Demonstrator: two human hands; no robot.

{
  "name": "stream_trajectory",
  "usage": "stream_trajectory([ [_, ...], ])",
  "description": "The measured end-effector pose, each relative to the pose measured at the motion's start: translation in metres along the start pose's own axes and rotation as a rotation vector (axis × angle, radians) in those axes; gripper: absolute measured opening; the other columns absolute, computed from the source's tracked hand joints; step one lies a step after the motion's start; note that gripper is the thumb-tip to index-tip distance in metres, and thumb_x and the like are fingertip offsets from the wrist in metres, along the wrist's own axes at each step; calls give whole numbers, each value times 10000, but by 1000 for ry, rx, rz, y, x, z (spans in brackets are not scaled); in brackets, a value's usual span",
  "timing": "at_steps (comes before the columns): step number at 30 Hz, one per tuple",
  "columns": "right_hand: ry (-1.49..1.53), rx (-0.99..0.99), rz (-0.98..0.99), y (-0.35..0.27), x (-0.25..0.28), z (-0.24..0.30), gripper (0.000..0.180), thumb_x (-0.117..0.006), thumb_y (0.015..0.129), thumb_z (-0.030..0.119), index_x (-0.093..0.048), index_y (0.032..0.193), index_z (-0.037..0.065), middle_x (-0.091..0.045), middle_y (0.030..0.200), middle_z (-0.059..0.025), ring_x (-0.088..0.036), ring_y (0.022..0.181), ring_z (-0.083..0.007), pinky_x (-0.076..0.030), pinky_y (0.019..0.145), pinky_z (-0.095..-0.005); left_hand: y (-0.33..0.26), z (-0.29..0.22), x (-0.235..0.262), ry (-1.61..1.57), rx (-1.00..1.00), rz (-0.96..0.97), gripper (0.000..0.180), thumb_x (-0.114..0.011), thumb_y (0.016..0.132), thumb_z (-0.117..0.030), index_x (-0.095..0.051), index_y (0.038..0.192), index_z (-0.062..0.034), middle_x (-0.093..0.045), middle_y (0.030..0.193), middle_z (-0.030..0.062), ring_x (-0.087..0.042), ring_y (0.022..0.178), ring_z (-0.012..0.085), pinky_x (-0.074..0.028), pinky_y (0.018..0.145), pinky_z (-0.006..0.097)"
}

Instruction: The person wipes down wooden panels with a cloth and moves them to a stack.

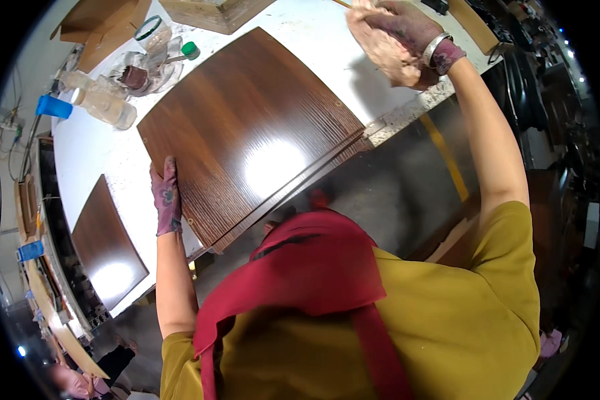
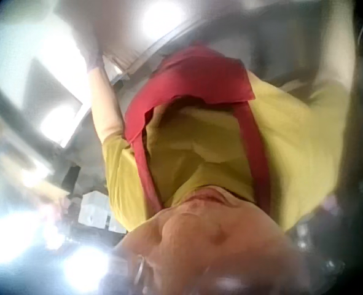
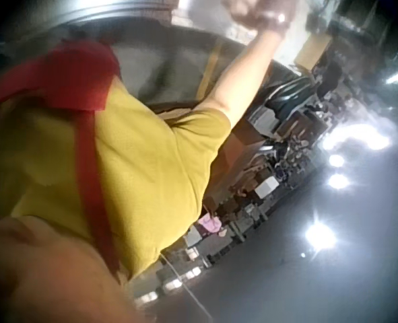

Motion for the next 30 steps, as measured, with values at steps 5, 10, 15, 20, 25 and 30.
stream_trajectory([
  [5,-232,513,177,-74,-193,100,348,-517,900,384,-590,1152,156,-667,913,-97,-669,814,-265,-527,735,-399,-3,0,6,139,0,-50,906,-569,874,-572,-207,1474,4,-450,1373,276,-463,1252,407,-349,1054,413],
  [10,-264,643,184,-132,-277,92,259,-514,914,245,-567,1127,106,-634,848,-95,-633,831,-240,-489,721,-387,-7,-5,8,136,0,-59,826,-586,901,-495,-249,1460,11,-466,1368,239,-462,1253,368,-340,1059,390],
  [15,-629,469,-278,-127,-182,26,268,-473,932,223,-591,1120,73,-617,851,-93,-618,755,-243,-488,630,-378,-5,-2,6,-18,-58,-21,839,-602,896,-476,-226,1465,12,-445,1384,242,-458,1252,364,-336,1061,388],
  [20,-559,848,-212,-197,-287,122,214,-516,851,189,-600,1041,139,-620,803,-70,-622,671,-186,-501,639,-353,2,7,1,53,-70,-39,869,-605,888,-493,-209,1468,20,-433,1395,248,-444,1271,371,-333,1066,390],
  [25,-613,454,-157,-148,-217,50,350,-536,904,266,-529,1228,136,-607,902,-125,-614,817,-238,-507,632,-373,4,13,7,123,-49,-39,881,-589,890,-514,-203,1468,26,-438,1387,265,-440,1278,381,-337,1064,386],
  [30,-574,191,-140,-154,-236,26,271,-515,891,203,-569,1123,73,-621,924,-154,-629,789,-265,-512,650,-411,10,15,3,59,-147,-22,862,-606,896,-473,-201,1467,32,-446,1376,258,-447,1262,370,-341,1059,390],
])
Point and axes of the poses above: each hand's wrist, its own y-axis towards the middle knuckle, its own x-axis out of the back of the hand, z = x × y, the point moved 9 cm from there along y, towards the middle knuckle
